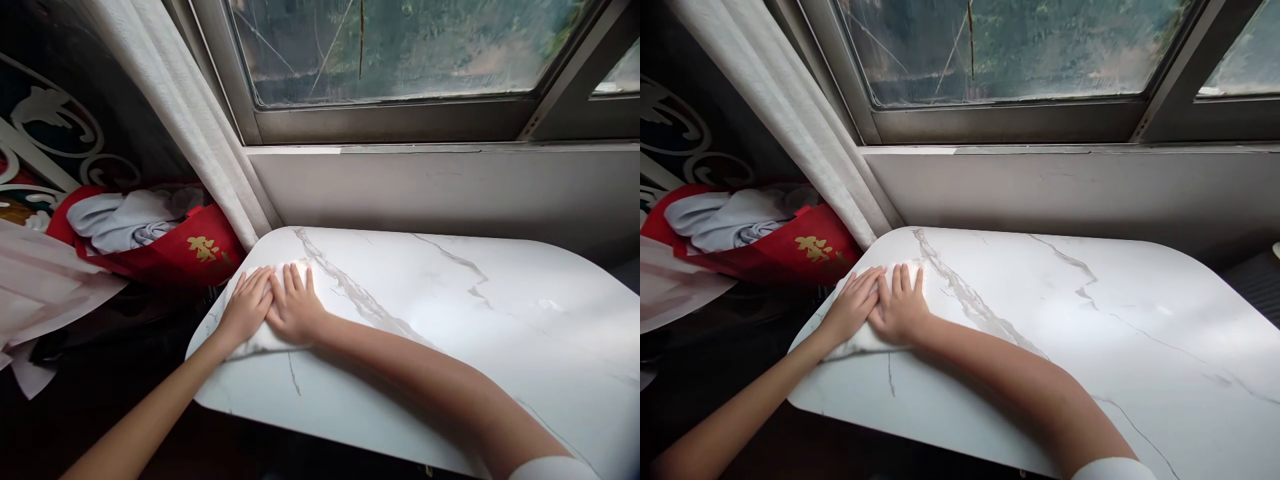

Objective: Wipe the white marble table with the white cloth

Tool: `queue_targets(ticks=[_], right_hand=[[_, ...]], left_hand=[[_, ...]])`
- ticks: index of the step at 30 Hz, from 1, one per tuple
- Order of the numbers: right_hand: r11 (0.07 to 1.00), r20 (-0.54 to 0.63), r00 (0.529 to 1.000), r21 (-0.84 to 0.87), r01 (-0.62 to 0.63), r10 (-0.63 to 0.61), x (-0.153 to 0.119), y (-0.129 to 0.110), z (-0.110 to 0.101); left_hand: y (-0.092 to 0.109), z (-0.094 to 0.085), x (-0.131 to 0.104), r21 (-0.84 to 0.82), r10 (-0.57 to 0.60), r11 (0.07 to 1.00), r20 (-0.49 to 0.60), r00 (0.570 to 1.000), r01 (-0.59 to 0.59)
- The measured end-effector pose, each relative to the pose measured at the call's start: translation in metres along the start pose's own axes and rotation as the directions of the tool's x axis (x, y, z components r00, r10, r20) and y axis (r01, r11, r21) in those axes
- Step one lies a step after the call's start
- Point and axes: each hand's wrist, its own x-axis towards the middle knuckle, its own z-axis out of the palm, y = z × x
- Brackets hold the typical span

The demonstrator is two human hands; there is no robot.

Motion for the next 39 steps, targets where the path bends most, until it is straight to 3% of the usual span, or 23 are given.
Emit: queue_targets(ticks=[4,8,11,15,21,28,31,35,37,39], right_hand=[[0.994,-0.032,0.996,-0.059,-0.089,0.087,0.046,0.051,0.0],[0.972,-0.032,0.978,-0.106,-0.21,0.207,0.067,0.101,-0.011],[0.945,-0.052,0.955,-0.137,-0.296,0.292,0.063,0.127,-0.022],[0.927,-0.089,0.94,-0.156,-0.34,0.33,0.044,0.141,-0.031],[0.939,-0.084,0.956,-0.184,-0.29,0.279,-0.002,0.131,-0.043],[0.97,0.0,0.988,-0.19,-0.15,0.152,-0.09,0.094,-0.053],[0.981,0.015,0.994,-0.162,-0.108,0.112,-0.14,0.071,-0.059],[0.991,0.071,0.996,-0.122,-0.053,0.062,-0.203,0.049,-0.075],[0.994,0.101,0.994,-0.105,-0.035,0.045,-0.222,0.048,-0.083],[0.993,0.113,0.991,-0.096,-0.063,0.074,-0.227,0.053,-0.087]], left_hand=[[0.0,0.015,0.08,-0.04,-0.013,0.999,-0.002,1.0,0.013],[0.021,0.034,0.144,-0.084,0.032,0.996,-0.002,0.999,-0.032],[0.043,0.046,0.173,-0.09,0.071,0.994,0.02,0.997,-0.069],[0.068,0.055,0.18,-0.087,0.103,0.991,0.034,0.994,-0.099],[0.101,0.051,0.14,-0.048,0.103,0.994,0.08,0.991,-0.099],[0.146,0.036,0.043,-0.011,0.141,0.99,0.067,0.988,-0.14],[0.166,0.027,-0.009,-0.101,0.193,0.978,0.13,0.972,-0.181],[0.195,0.013,-0.07,-0.302,0.202,0.943,0.193,0.96,-0.138],[0.206,0.009,-0.085,-0.365,0.22,0.922,0.225,0.949,-0.128],[0.212,0.01,-0.084,-0.392,0.239,0.911,0.249,0.939,-0.128]])
